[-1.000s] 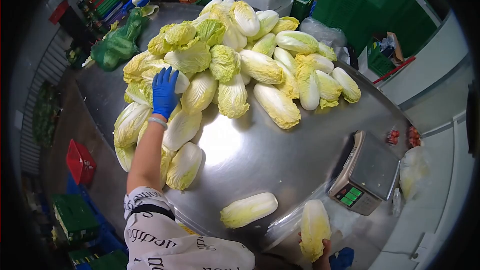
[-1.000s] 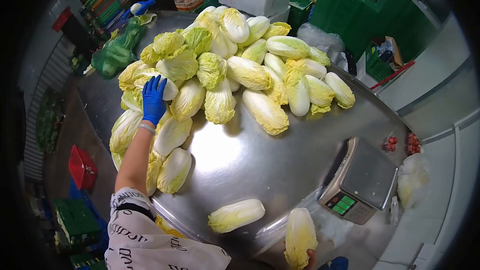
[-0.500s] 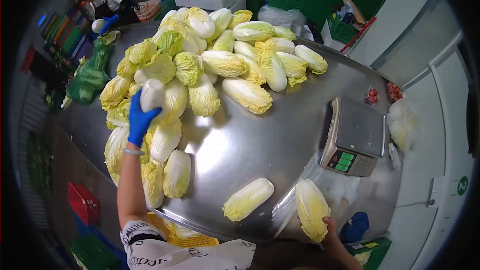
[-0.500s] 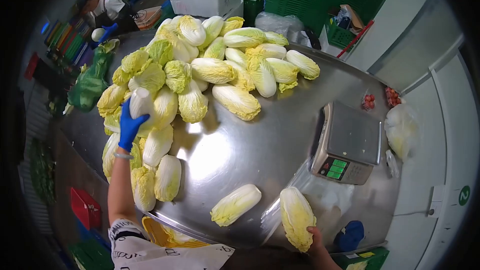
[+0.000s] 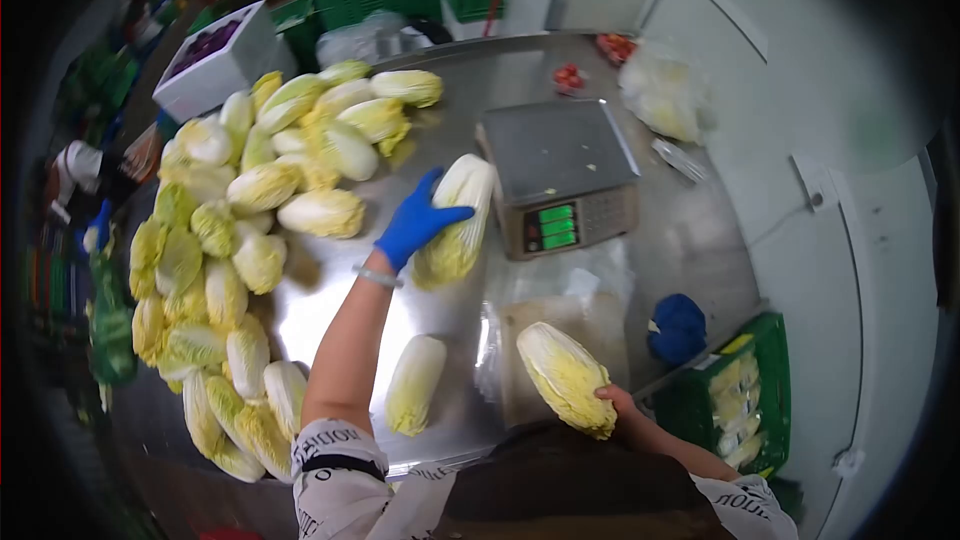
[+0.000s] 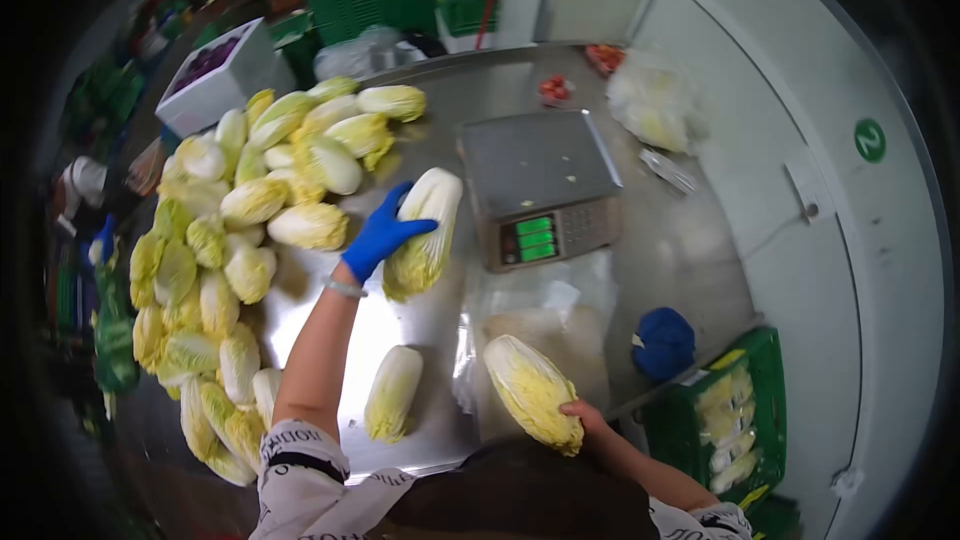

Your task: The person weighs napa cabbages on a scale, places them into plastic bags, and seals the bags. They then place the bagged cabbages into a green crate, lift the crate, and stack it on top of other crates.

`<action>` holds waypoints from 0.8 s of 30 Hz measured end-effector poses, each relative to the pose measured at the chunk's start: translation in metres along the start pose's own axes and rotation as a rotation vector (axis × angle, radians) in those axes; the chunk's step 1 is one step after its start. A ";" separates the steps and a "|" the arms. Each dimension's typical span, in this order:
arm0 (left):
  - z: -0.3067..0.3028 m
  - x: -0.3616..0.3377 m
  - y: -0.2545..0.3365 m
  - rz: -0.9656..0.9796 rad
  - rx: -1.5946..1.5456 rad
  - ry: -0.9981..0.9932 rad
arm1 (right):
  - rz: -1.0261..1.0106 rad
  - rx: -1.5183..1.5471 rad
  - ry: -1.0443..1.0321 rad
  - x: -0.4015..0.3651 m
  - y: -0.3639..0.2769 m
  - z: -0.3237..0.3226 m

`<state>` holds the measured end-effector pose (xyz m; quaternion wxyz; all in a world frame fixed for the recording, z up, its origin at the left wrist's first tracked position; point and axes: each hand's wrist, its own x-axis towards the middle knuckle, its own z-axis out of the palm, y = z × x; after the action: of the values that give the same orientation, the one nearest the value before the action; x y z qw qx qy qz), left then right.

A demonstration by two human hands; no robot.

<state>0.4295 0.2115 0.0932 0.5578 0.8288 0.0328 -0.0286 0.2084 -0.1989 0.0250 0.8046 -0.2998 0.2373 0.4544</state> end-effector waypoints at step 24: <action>0.147 0.056 0.073 0.467 1.262 0.119 | -0.277 0.189 0.008 -0.078 -0.070 -0.094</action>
<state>0.4902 0.0494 0.1012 -0.0444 0.9813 -0.1396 0.1250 0.2222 -0.3393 0.0284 0.8831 -0.2543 0.2386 0.3138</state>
